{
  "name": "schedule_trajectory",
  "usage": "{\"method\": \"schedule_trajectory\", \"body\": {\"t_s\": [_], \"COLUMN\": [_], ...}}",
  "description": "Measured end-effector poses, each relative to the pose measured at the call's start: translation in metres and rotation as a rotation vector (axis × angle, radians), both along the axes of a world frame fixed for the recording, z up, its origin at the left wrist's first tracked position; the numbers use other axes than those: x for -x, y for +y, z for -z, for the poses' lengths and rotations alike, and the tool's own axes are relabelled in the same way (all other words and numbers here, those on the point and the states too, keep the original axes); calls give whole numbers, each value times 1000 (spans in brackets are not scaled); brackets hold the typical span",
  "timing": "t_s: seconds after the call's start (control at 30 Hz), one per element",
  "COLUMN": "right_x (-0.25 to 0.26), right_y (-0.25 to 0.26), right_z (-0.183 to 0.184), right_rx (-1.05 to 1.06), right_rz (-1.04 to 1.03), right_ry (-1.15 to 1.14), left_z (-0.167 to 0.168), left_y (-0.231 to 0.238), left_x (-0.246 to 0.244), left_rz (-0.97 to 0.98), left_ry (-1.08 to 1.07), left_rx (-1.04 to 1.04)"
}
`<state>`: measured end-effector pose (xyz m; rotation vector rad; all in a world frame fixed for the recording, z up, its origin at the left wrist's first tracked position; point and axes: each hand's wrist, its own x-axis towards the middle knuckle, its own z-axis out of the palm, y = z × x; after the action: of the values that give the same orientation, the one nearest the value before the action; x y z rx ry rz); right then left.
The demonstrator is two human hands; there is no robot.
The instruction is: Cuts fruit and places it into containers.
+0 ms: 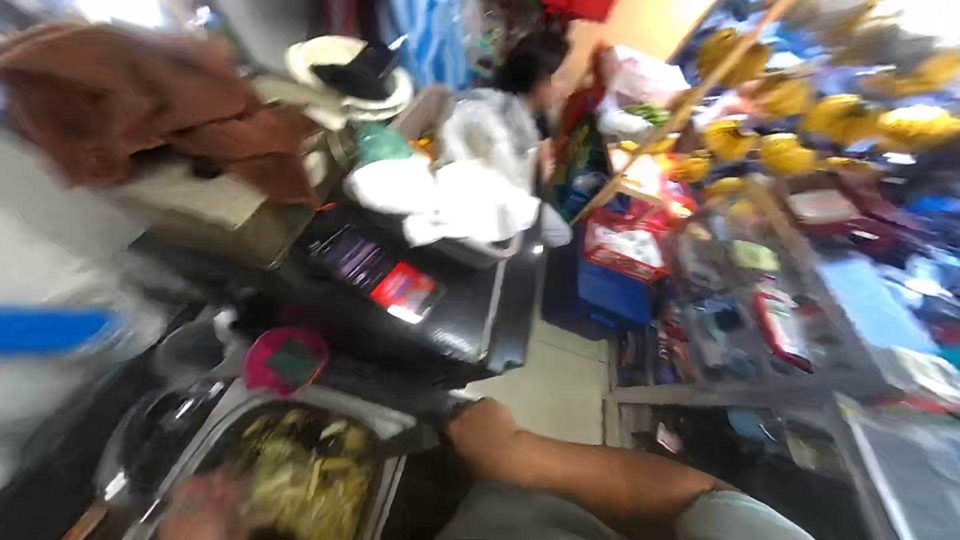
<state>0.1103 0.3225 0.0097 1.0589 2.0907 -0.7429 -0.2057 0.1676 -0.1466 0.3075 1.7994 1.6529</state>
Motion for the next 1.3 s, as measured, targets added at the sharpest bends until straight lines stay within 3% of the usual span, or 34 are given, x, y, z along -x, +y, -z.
{"method": "schedule_trajectory", "body": {"t_s": [0.07, 0.17, 0.23, 0.37, 0.5, 0.63, 0.8, 0.9, 0.93, 1.0, 1.07, 1.2, 1.3], "right_x": [2, 12, 13, 18, 27, 32, 35, 45, 53, 80, 118, 209, 259], "right_y": [-4, -2, 0, 0, 4, 9, 13, 13, 13, 13, 12, 1, -19], "right_z": [3, 17, 29, 37, 41, 47, 56, 56, 54, 46, 36, 23, 38], "right_rx": [-16, -53, -73, -53, -55, -67, -89, -92, -95, -122, -140, -104, -57], "right_rz": [-23, -101, -138, -159, -161, -166, -142, -130, -136, -170, -240, -401, -533], "right_ry": [-16, -34, -19, -34, -35, -12, 44, 56, 53, 83, 112, 129, 168], "left_z": [-21, -11, 3, 22, 37, 39, 17, 12, 11, 9, 2, -8, -11], "left_y": [6, 5, 8, -6, -15, -24, -15, -6, -8, -11, -19, -24, -19], "left_x": [-10, 6, 14, 17, 27, 39, 44, 36, 34, 28, 19, -14, -26], "left_rz": [-186, -338, -459, -175, 10, 163, -35, -100, -89, -51, 45, 200, 21], "left_ry": [-272, -624, -554, -187, 56, -78, -548, -279, -157, -109, -241, -565, -709], "left_rx": [-176, -321, -214, 94, 161, 106, -140, 47, 116, 80, -6, 164, -32]}}
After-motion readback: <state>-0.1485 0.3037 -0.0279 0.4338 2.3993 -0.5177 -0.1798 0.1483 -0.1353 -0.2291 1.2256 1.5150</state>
